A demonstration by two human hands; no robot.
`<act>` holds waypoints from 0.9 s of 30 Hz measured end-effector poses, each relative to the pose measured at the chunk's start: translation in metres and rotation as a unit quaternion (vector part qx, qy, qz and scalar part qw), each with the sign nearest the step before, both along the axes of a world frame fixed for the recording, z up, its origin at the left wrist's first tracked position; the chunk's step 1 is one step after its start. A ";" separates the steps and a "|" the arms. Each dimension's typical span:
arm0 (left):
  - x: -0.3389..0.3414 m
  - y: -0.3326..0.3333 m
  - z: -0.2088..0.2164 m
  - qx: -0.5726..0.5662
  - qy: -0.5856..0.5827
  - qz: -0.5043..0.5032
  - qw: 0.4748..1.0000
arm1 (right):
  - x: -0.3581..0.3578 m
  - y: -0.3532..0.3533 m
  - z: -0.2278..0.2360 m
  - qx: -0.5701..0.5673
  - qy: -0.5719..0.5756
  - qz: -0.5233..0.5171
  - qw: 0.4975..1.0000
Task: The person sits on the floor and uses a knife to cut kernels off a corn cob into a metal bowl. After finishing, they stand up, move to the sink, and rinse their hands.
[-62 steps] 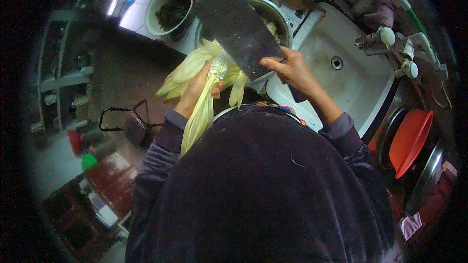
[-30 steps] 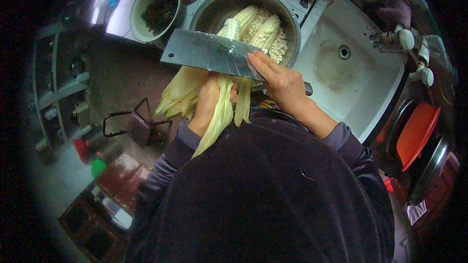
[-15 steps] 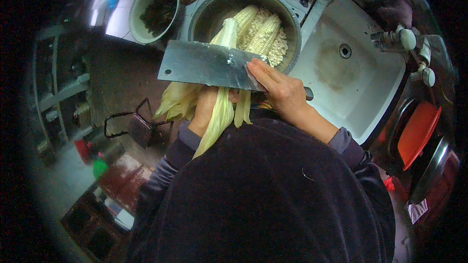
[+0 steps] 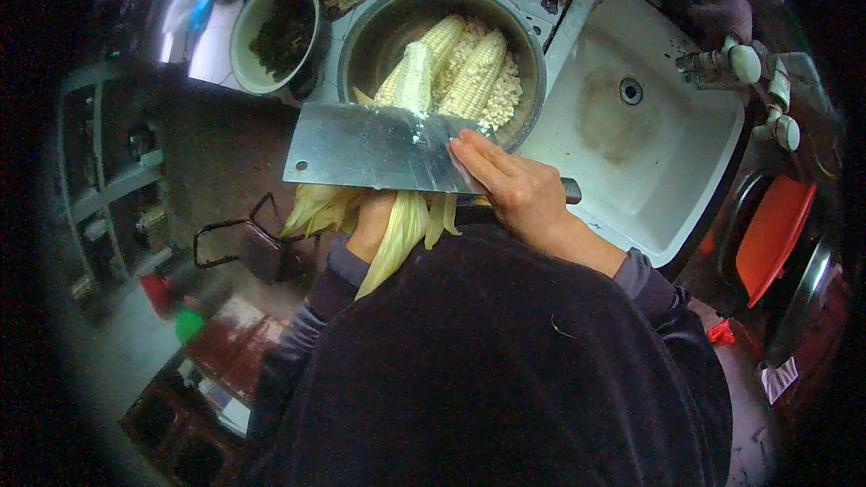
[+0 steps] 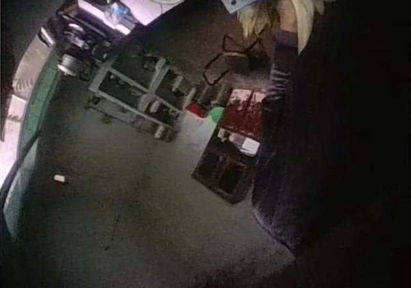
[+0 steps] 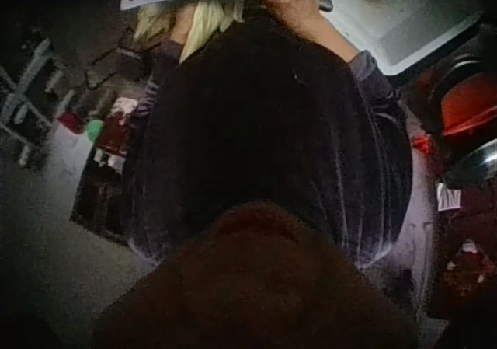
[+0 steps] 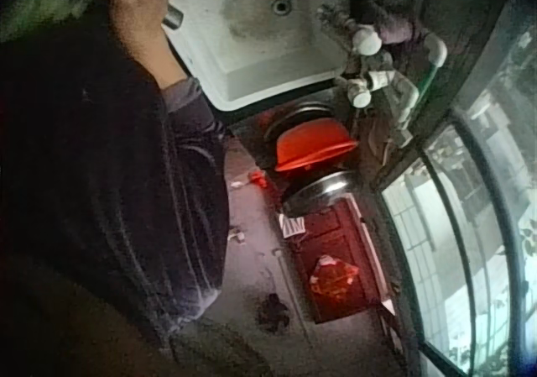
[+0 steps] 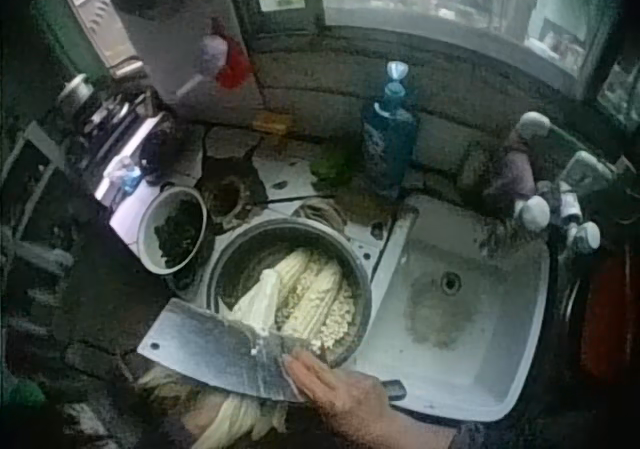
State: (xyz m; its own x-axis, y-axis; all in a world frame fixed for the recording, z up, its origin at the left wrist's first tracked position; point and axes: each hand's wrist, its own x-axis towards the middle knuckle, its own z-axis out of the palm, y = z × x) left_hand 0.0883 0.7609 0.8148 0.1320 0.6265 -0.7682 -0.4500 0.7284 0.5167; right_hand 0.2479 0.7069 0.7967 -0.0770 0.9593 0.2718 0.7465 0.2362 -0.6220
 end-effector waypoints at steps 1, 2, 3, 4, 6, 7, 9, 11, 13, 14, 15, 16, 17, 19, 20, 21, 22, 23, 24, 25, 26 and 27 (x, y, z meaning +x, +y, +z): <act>-0.009 0.000 -0.004 0.008 -0.039 -0.039 0.998 | -0.001 -0.001 0.003 -0.008 -0.012 -0.001 1.000; -0.017 0.002 -0.009 0.018 -0.077 -0.082 0.993 | -0.001 0.006 0.001 0.001 0.006 -0.022 1.000; -0.022 0.004 -0.011 0.028 -0.115 -0.124 0.985 | 0.000 0.015 -0.003 -0.010 0.004 -0.033 0.999; -0.013 0.005 -0.008 0.022 -0.069 -0.128 0.989 | 0.001 0.023 -0.009 -0.022 0.001 -0.045 0.999; -0.011 0.010 -0.006 0.004 -0.076 -0.117 0.990 | 0.004 0.034 -0.013 -0.027 0.011 -0.047 0.998; -0.009 0.012 -0.008 -0.007 -0.080 -0.112 0.990 | 0.004 0.035 -0.014 -0.024 0.006 -0.044 0.999; -0.008 0.014 -0.012 -0.014 -0.063 -0.124 0.990 | 0.004 0.036 -0.016 -0.017 -0.004 -0.038 0.999; -0.007 0.013 -0.009 -0.012 -0.044 -0.118 0.992 | 0.001 0.033 -0.009 -0.036 -0.021 -0.040 0.998; -0.008 0.011 -0.006 -0.027 -0.092 -0.083 0.992 | -0.002 0.024 -0.004 -0.031 -0.019 -0.044 0.998; -0.009 0.010 -0.005 -0.033 -0.116 -0.065 0.991 | -0.002 0.017 -0.005 -0.017 -0.009 -0.046 0.999; -0.009 0.011 -0.003 -0.033 -0.100 -0.078 0.991 | -0.002 0.013 -0.008 -0.003 0.002 -0.048 0.999; -0.008 0.011 0.002 -0.034 -0.085 -0.093 0.991 | -0.001 0.015 -0.013 0.013 -0.012 -0.050 0.999; -0.006 0.011 0.007 -0.036 -0.068 -0.108 0.991 | 0.003 0.021 -0.017 0.014 -0.015 -0.052 0.998; -0.004 0.014 0.011 -0.021 -0.097 -0.126 0.987 | 0.009 0.041 -0.022 0.016 -0.016 -0.057 0.998; -0.005 0.013 0.011 -0.020 -0.098 -0.128 0.987 | 0.011 0.048 -0.020 0.005 -0.013 -0.047 0.999; -0.005 0.013 0.012 -0.019 -0.099 -0.130 0.986 | 0.010 0.049 -0.019 -0.001 -0.018 -0.043 0.999; -0.006 0.012 0.013 -0.028 -0.089 -0.118 0.989 | 0.010 0.050 -0.018 -0.011 -0.025 -0.038 0.999; -0.008 0.013 0.011 -0.037 -0.092 -0.113 0.989 | 0.009 0.050 -0.017 -0.020 -0.032 -0.034 0.999; -0.012 0.014 0.009 -0.047 -0.095 -0.108 0.988 | 0.010 0.048 -0.012 -0.029 -0.032 -0.032 0.999; -0.015 0.015 0.008 -0.056 -0.099 -0.102 0.988 | 0.009 0.044 -0.007 -0.037 -0.032 -0.028 0.998; -0.016 0.016 0.010 -0.056 -0.099 -0.101 0.988 | 0.009 0.042 -0.004 -0.045 -0.032 -0.024 0.998; -0.018 0.016 0.010 -0.057 -0.104 -0.105 0.987 | 0.009 0.044 -0.008 -0.034 -0.025 -0.031 0.999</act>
